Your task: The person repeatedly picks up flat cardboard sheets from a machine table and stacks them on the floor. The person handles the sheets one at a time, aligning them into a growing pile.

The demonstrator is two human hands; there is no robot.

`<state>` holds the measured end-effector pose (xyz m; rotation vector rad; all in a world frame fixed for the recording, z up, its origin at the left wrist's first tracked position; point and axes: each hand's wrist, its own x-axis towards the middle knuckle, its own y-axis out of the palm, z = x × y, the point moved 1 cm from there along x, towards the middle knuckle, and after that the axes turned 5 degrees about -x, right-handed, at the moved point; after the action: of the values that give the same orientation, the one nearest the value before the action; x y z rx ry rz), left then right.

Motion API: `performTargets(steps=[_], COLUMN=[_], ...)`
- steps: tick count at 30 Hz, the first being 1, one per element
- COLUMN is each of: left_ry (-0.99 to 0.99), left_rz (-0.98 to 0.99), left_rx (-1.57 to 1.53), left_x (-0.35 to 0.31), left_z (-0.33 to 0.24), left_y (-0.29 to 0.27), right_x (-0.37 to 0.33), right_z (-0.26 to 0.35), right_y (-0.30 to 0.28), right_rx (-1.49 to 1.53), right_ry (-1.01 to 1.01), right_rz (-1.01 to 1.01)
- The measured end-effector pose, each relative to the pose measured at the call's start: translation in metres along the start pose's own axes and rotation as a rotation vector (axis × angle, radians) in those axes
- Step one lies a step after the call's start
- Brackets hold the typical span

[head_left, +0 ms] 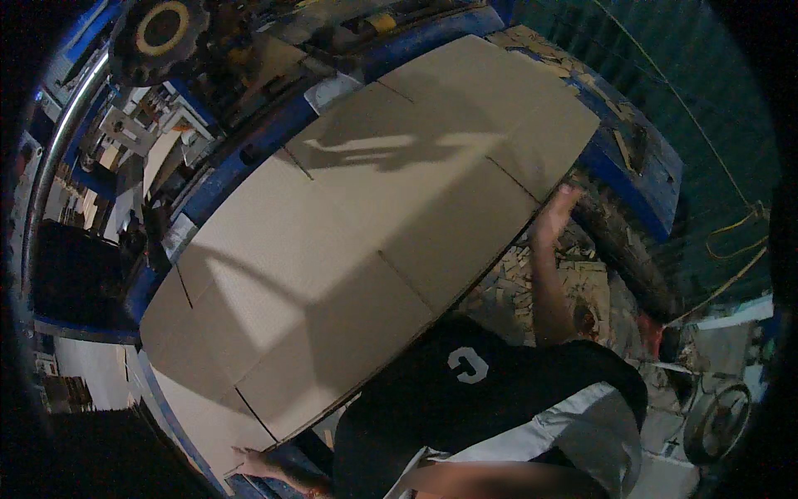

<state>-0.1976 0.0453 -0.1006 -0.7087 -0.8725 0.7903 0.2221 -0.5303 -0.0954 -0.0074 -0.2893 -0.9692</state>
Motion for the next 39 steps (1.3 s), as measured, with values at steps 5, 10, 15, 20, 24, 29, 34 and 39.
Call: performTargets(steps=[5, 10, 15, 20, 24, 29, 34, 39], left_ry=[-0.030, -0.148, -0.225, -0.322, -0.250, -0.497, -0.071, 0.561], left_rz=[-0.130, 0.211, 0.031, -0.399, -0.441, 0.015, -0.130, 0.021], left_rx=[-0.007, 0.095, -0.400, -1.911, -1.717, -2.356, -1.693, -1.591], left_x=[0.044, 0.054, 0.046, 0.083, 0.105, 0.083, 0.026, -0.018], left_z=[-0.015, -0.024, -0.014, 0.017, 0.026, 0.026, 0.015, -0.054], left_y=[0.061, 0.045, -0.035, -0.102, -0.095, -0.074, -0.119, -0.168], right_x=[0.001, 0.009, 0.031, 0.050, 0.077, 0.094, -0.011, -0.086], right_z=[-0.018, -0.032, -0.036, -0.017, 0.022, 0.088, 0.108, 0.096], right_y=[0.050, 0.058, 0.063, 0.059, 0.063, 0.043, -0.034, -0.039], right_rx=[-0.302, -0.308, -0.811, 0.101, 0.101, 0.480, 0.031, -0.168], right_ry=[-0.048, -0.006, -0.340, 0.033, 0.066, 0.112, -0.226, -0.894], right_rz=[0.125, 0.108, 0.165, 0.225, 0.258, 0.507, 0.476, 1.079])
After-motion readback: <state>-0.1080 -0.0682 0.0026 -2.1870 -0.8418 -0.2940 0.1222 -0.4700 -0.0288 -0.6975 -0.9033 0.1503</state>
